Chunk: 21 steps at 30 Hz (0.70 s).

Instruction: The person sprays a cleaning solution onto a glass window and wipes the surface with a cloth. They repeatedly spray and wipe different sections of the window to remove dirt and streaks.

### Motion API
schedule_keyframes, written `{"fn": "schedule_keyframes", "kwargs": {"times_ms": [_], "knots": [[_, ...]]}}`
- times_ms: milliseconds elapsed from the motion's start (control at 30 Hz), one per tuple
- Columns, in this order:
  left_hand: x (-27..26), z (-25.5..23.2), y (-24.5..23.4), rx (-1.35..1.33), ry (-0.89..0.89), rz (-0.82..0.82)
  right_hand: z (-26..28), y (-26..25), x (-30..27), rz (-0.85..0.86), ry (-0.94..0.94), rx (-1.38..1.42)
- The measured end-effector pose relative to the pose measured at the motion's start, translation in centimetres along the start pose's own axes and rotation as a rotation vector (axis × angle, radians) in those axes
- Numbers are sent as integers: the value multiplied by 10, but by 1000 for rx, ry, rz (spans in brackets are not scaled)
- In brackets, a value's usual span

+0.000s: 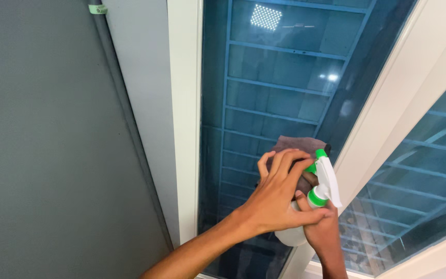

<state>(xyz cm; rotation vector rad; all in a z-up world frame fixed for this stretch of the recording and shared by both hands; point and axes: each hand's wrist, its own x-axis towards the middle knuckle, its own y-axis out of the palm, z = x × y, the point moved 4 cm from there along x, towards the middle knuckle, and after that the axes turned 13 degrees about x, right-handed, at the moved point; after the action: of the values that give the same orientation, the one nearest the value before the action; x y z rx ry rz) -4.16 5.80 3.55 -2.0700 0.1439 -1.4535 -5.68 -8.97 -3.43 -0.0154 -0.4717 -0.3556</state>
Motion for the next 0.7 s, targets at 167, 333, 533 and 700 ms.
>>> {"fn": "schedule_keyframes", "kwargs": {"times_ms": [167, 333, 533, 700], "knots": [[-7, 22, -6, -40, -2, 24, 13, 34, -3, 11, -201, -49], [-11, 41, -25, -196, -45, -1, 22, 54, -1, 52, -176, -267], [-14, 65, -45, -502, -168, -69, 38, 55, -16, 91, -324, -381], [-7, 81, -69, -553, -265, -177, 52, 47, -27, -198, -327, -734]]}}
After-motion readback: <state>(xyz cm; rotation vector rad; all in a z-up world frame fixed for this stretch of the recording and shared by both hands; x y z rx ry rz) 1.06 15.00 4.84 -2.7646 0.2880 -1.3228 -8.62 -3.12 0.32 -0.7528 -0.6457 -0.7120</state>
